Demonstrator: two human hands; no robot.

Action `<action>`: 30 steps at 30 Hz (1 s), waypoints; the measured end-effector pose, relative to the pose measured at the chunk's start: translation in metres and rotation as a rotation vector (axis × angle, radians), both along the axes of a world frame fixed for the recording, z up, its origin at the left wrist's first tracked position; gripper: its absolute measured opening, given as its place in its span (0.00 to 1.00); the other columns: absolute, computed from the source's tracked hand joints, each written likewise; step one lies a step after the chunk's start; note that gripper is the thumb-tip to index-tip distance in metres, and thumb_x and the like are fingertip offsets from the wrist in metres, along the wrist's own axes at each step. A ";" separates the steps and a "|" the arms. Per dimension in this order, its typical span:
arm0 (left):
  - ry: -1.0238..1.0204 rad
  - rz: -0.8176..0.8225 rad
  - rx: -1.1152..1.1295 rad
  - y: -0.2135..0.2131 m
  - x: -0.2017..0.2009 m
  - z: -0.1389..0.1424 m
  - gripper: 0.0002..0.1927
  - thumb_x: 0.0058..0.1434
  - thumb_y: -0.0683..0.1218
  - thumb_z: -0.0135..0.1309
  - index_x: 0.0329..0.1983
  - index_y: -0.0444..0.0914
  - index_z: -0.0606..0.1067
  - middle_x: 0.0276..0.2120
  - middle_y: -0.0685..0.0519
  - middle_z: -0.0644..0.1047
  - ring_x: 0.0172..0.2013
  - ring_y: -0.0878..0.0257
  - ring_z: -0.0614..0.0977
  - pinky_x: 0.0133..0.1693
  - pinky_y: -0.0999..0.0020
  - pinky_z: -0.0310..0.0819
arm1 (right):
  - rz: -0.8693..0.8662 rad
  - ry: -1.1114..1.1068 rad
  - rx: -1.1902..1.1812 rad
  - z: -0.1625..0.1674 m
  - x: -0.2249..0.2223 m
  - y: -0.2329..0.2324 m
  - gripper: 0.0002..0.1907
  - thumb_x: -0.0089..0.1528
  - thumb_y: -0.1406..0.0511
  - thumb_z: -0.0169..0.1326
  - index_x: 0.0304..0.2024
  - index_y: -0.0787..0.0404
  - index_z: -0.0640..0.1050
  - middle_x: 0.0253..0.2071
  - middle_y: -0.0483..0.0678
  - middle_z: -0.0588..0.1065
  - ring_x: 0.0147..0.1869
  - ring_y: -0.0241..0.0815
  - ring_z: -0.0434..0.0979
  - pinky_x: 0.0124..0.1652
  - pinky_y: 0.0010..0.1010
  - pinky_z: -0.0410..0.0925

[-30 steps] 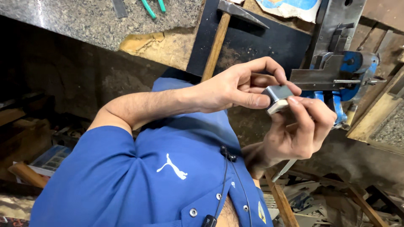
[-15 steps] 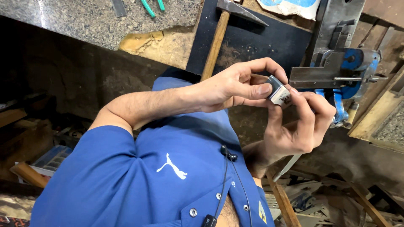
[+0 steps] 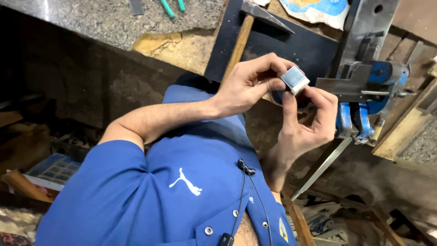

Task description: The person picks up small metal letter stamps and places them into a wooden holder on the workbench, pressing them into rows. They use a hammer and pliers to seat and adjust the stamps, and a second person joins to help arrange the stamps in the holder.

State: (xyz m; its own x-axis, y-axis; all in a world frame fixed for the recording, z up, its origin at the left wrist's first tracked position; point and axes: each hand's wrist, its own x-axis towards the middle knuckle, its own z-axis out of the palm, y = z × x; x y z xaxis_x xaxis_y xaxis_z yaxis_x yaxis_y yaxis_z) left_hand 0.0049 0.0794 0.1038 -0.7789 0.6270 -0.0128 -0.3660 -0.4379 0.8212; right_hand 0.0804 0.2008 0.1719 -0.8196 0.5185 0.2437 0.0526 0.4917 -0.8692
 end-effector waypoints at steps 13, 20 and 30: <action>-0.289 0.421 0.055 -0.215 -0.081 -0.054 0.10 0.78 0.45 0.48 0.56 0.35 0.71 0.53 0.47 0.80 0.50 0.62 0.82 0.50 0.67 0.74 | 0.410 -0.061 0.093 -0.037 -0.065 -0.054 0.11 0.65 0.74 0.66 0.47 0.68 0.78 0.43 0.49 0.75 0.46 0.36 0.75 0.47 0.28 0.71; -0.482 0.359 0.234 -0.305 -0.101 -0.056 0.15 0.73 0.46 0.52 0.60 0.36 0.69 0.54 0.47 0.80 0.52 0.58 0.84 0.56 0.65 0.82 | 0.734 -0.207 0.290 -0.172 -0.144 -0.205 0.12 0.64 0.67 0.68 0.46 0.63 0.79 0.44 0.52 0.76 0.43 0.51 0.78 0.42 0.36 0.71; -0.558 0.145 0.029 -0.480 -0.187 -0.093 0.18 0.70 0.55 0.59 0.48 0.36 0.77 0.39 0.57 0.79 0.38 0.71 0.79 0.37 0.73 0.76 | 0.866 -0.158 0.408 -0.095 -0.234 -0.397 0.31 0.62 0.72 0.68 0.66 0.63 0.73 0.64 0.57 0.68 0.64 0.58 0.72 0.61 0.42 0.69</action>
State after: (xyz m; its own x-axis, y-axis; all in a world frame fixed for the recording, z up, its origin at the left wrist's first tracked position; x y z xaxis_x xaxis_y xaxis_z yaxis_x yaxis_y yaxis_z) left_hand -0.1820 -0.4002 0.0103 -0.7372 0.5206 -0.4308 -0.6749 -0.5356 0.5076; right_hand -0.1539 -0.1964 0.0771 -0.9164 -0.3803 0.1250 -0.3680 0.6775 -0.6368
